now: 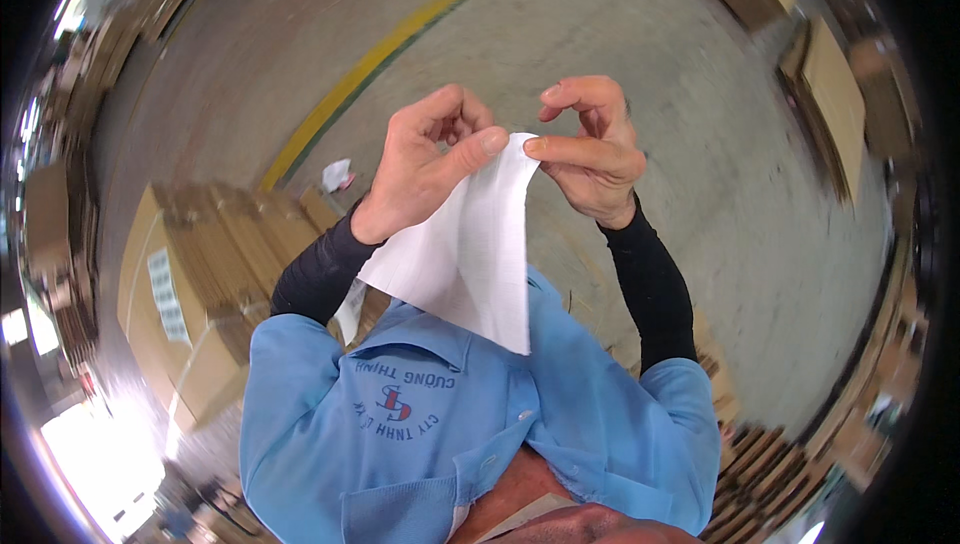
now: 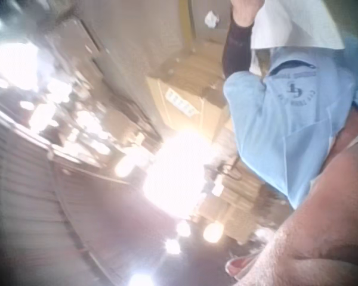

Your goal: The person peels barcode labels from a sheet and sticks them onto flat cardboard boxes. They handle the boxes and label sheets by hand, placing labels on different sides of each box.

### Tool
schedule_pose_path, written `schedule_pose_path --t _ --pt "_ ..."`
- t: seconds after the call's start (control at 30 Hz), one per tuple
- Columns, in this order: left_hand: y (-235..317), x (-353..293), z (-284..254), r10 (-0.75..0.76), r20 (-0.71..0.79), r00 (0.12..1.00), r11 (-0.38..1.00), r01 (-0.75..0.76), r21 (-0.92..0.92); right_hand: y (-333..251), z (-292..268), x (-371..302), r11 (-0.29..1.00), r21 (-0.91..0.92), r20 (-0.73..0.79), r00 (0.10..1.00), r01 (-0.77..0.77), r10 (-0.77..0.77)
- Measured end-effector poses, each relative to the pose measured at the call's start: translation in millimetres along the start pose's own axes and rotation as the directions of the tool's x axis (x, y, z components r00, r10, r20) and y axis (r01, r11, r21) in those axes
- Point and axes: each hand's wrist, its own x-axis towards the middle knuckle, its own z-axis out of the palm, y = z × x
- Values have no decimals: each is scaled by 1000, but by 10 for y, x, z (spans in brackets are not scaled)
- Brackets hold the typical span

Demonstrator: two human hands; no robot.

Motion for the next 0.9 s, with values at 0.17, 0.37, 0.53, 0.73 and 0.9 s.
schedule_pose_path --t 0.17,0.37,0.53,0.73,0.9 --pt "-532 1135 1143 128 298 946 987 -91 -135 127 -1293 -447 988 -114 -195 977 -104 81" --pt "-1439 3025 2970 -58 690 721 898 340 -280 674 -3609 -904 953 -196 -279 945 -230 171" --pt "-1285 4003 3933 -22 713 701 930 276 -243 468 -4661 -861 844 -142 -497 774 -518 392" --pt "-883 5095 4918 15 751 660 998 -49 24 475 -6054 -701 801 379 -564 571 -463 597" --pt "-777 5714 5762 26 818 574 922 -329 202 560 -7396 -579 624 250 -237 578 -741 781"
